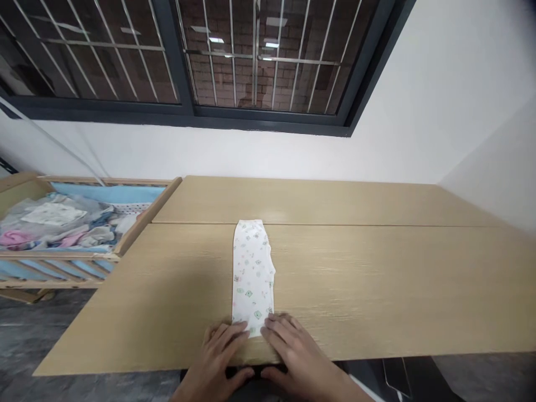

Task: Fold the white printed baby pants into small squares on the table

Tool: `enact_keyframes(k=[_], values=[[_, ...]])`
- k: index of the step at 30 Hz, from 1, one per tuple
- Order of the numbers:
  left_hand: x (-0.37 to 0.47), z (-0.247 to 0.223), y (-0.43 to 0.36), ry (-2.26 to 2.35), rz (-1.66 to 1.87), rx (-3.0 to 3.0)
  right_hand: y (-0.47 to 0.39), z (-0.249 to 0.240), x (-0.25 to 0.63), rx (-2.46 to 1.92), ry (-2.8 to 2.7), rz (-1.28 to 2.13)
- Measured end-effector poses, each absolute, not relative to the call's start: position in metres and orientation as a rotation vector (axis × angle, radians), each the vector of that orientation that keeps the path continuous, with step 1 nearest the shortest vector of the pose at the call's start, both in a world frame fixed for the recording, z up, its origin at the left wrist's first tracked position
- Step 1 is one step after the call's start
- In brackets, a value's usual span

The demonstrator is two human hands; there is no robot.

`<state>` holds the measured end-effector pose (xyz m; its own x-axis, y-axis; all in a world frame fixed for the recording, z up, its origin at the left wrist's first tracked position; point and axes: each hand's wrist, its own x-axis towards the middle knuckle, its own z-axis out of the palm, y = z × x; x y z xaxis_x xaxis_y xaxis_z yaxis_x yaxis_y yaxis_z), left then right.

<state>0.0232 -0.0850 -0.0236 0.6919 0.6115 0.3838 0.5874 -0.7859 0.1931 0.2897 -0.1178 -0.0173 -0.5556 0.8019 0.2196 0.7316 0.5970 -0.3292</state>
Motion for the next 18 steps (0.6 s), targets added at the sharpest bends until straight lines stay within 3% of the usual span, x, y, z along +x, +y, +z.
enact_keyframes(k=[9, 18], values=[[0.023, -0.028, -0.095, 0.827, 0.812, 2.864, -0.129, -0.062, 0.274, -1.141, -2.292, -0.199], [0.02, -0.026, -0.09, 0.734, 0.764, 2.767, -0.126, -0.057, 0.271, -1.103, -2.225, -0.183]])
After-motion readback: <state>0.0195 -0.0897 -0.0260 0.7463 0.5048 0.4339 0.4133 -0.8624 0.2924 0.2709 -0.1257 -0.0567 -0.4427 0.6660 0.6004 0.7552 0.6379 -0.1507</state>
